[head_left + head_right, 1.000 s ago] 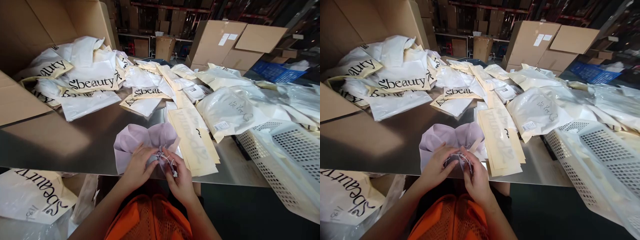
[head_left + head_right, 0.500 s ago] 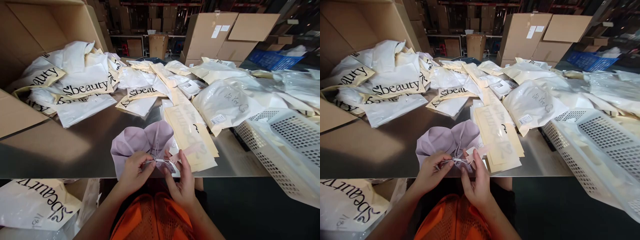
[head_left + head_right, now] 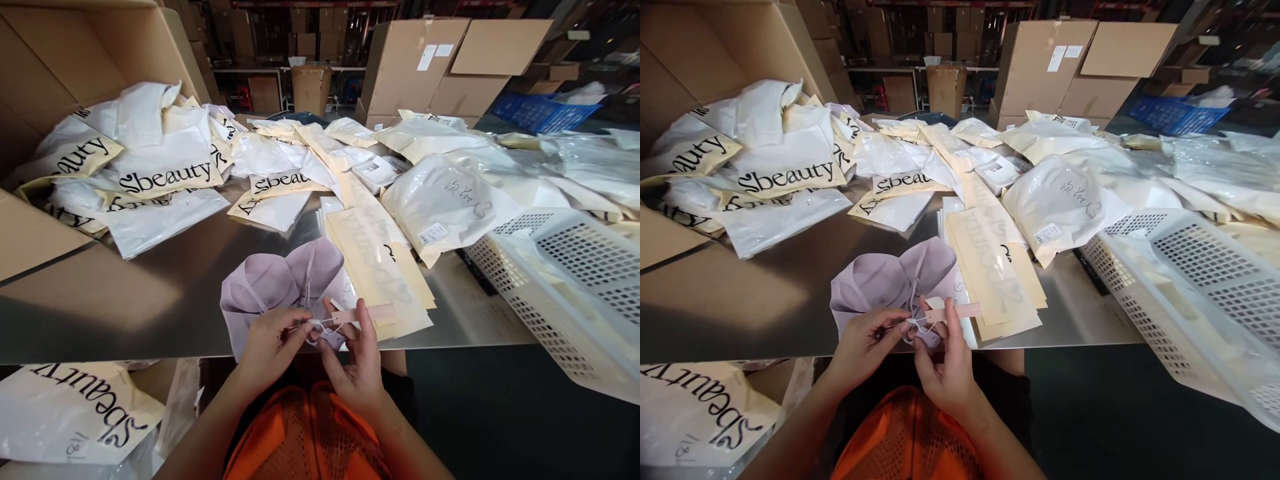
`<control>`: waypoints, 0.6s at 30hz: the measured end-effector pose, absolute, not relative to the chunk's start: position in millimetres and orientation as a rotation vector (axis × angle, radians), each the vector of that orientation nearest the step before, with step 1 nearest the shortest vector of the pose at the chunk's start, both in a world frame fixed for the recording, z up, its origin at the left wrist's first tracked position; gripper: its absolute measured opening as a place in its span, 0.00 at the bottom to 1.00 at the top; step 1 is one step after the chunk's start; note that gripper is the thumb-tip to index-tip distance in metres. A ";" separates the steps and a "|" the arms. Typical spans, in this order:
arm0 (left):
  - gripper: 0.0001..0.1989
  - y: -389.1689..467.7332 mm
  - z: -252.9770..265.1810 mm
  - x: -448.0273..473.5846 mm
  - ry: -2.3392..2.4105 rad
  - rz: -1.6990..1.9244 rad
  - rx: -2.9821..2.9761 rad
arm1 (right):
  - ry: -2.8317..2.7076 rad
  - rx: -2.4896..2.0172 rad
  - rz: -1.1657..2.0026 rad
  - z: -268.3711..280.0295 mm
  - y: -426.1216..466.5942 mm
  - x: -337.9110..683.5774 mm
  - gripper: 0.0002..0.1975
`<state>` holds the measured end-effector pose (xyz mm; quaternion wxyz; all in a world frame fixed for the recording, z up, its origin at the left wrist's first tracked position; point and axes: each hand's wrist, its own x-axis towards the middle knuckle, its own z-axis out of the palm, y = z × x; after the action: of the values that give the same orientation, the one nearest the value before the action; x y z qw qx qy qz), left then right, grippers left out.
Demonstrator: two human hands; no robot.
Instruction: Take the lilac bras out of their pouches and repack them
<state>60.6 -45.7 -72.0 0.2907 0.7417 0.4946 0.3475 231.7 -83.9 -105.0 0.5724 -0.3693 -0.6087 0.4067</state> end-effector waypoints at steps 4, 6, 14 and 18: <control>0.10 -45.7 -70.9 58.6 1.309 0.897 2.027 | -1.342 -0.958 0.945 -110.2 -84.2 231.7 0.42; 0.10 -46.6 -70.5 58.5 1.305 0.869 2.062 | -1.329 -1.004 0.912 -113.0 -84.3 230.7 0.43; 0.12 -48.8 -69.2 59.4 1.302 0.834 2.194 | -1.358 -0.993 0.851 -116.3 -83.1 228.6 0.41; 0.13 -49.4 -69.3 59.4 1.303 0.796 2.258 | -1.382 -0.931 0.877 -115.7 -82.2 232.1 0.40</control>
<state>59.4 -49.4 -69.3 0.2065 0.8105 0.4677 0.2857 232.1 -82.2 -115.7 0.5884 -0.3999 -0.5933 0.3767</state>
